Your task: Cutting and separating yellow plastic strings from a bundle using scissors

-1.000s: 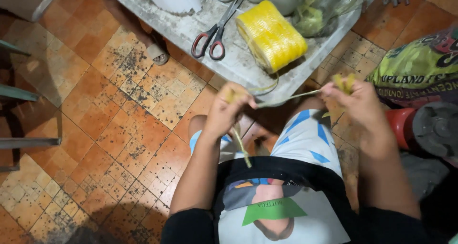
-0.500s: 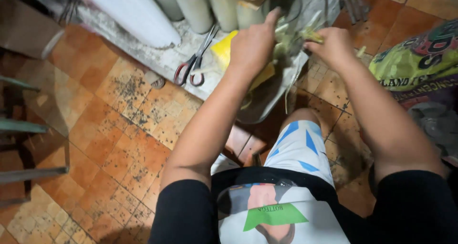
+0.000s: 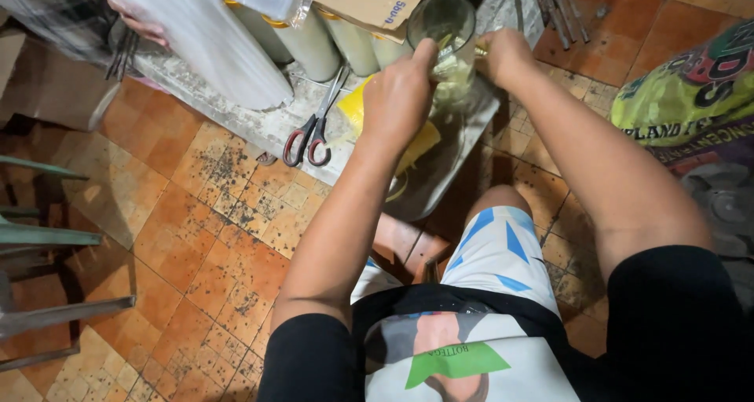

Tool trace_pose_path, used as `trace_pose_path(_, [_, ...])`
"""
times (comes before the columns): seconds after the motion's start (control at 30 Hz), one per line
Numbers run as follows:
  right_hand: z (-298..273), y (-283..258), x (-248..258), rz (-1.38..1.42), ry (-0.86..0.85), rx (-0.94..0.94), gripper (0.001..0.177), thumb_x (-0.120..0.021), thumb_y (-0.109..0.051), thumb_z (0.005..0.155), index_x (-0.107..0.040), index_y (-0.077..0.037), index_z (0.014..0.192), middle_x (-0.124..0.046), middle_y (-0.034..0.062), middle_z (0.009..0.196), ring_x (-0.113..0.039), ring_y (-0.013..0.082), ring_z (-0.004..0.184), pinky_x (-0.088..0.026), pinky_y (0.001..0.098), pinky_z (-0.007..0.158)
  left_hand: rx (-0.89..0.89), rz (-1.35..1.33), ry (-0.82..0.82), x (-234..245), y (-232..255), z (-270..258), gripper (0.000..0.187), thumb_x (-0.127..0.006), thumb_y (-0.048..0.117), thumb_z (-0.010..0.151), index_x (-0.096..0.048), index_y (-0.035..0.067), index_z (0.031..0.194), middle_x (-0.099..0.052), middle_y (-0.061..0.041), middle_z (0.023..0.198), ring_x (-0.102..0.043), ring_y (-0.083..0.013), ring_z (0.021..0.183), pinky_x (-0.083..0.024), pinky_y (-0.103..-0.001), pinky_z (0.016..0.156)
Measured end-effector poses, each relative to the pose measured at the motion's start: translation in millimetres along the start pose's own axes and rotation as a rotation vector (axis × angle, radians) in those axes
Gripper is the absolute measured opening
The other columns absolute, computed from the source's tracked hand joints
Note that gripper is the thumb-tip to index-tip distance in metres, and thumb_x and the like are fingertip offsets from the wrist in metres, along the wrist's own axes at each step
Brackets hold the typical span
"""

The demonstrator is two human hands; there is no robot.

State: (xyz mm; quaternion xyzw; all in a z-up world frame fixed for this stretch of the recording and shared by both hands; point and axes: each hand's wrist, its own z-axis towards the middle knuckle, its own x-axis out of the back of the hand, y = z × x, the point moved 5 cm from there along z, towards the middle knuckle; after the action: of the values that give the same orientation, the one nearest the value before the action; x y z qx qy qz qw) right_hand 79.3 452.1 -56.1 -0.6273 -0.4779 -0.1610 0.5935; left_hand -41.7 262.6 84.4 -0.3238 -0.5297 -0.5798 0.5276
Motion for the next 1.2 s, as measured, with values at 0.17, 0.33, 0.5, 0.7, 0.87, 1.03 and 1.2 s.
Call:
trace_pose_path(0.17, [30.3, 17.5, -14.9, -0.074, 0.032, 0.02, 0.003, -0.079, -0.019, 0.092, -0.079, -0.016, 0.092, -0.071, 0.0054, 0.079, -0.065, 0.0294, 0.068, -0.048, 0.0435, 0.059, -0.005, 0.019, -0.11, -16.0, 1.6, 5.9, 0.021, -0.059, 0.016, 0.093, -0.044, 0.016, 0.108, -0.07, -0.02, 0.081, -0.064, -0.0516, 0.07, -0.044, -0.06, 0.054])
trace_pose_path(0.33, [-51.8, -20.5, 38.0, 0.233, 0.05, 0.062, 0.04, -0.078, -0.02, 0.093, -0.066, -0.015, 0.131, -0.07, 0.0103, 0.116, -0.068, 0.0271, 0.1, -0.054, 0.0437, 0.082, 0.027, 0.03, -0.117, -20.4, -3.9, 0.9, 0.049, -0.051, 0.009, 0.092, -0.034, 0.027, 0.134, -0.071, -0.014, 0.084, -0.067, -0.0475, 0.068, -0.048, -0.059, 0.054])
trace_pose_path(0.5, [-142.3, -1.0, 67.7, 0.767, 0.054, 0.126, 0.024, -0.047, -0.029, 0.113, -0.052, -0.019, 0.135, -0.052, -0.0031, 0.103, -0.041, 0.0017, 0.064, -0.035, 0.0147, 0.052, 0.145, -0.28, -0.098, 27.1, -17.0, -50.6, 0.089, -0.06, 0.001, 0.084, -0.025, 0.036, 0.159, -0.075, -0.015, 0.098, -0.069, -0.0354, 0.086, -0.046, -0.047, 0.073])
trace_pose_path(0.7, [-220.8, 5.5, -19.2, 1.186, -0.173, 0.165, 0.03, -0.042, -0.025, 0.113, -0.062, -0.003, 0.118, -0.062, 0.0112, 0.081, -0.059, 0.0132, 0.043, -0.052, 0.0226, 0.036, 0.202, -1.421, -0.063, 10.8, -26.7, -122.1, 0.037, -0.043, 0.026, 0.11, -0.07, 0.002, 0.104, -0.07, -0.006, 0.066, -0.06, -0.0084, 0.046, -0.049, -0.02, 0.053])
trace_pose_path(0.87, [-273.3, -50.0, -63.0, 1.211, -0.314, 0.178, 0.028, -0.055, -0.023, 0.107, -0.063, 0.003, 0.114, -0.064, 0.0193, 0.076, -0.064, 0.0197, 0.054, -0.055, 0.0282, 0.041, 0.346, -1.462, 0.024, -21.4, -17.7, -166.9, 0.039, -0.084, 0.014, 0.082, -0.075, 0.01, 0.119, -0.068, -0.006, 0.088, -0.062, -0.0125, 0.082, -0.055, -0.029, 0.081])
trace_pose_path(1.03, [-274.6, -68.1, -100.2, 1.137, -0.373, 0.167, 0.029, -0.055, -0.025, 0.108, -0.066, 0.001, 0.117, -0.066, 0.017, 0.076, -0.067, 0.0203, 0.063, -0.062, 0.0344, 0.055, 0.466, -1.597, 0.195, -19.5, -65.5, -190.5, 0.019, -0.079, 0.01, 0.085, -0.076, 0.005, 0.103, -0.058, -0.002, 0.069, -0.05, -0.0075, 0.054, -0.043, -0.023, 0.049])
trace_pose_path(1.2, [-268.4, -124.8, -70.5, 0.911, -0.193, 0.611, 0.039, -0.044, -0.019, 0.109, -0.073, 0.007, 0.114, -0.07, 0.0243, 0.116, -0.065, 0.0276, 0.109, -0.053, 0.0373, 0.096, 0.598, -1.742, 0.336, -2.7, -107.3, -195.4, 0.015, -0.079, 0.006, 0.089, -0.072, -0.003, 0.1, -0.056, -0.007, 0.072, -0.039, -0.0055, 0.038, -0.033, -0.02, 0.032])
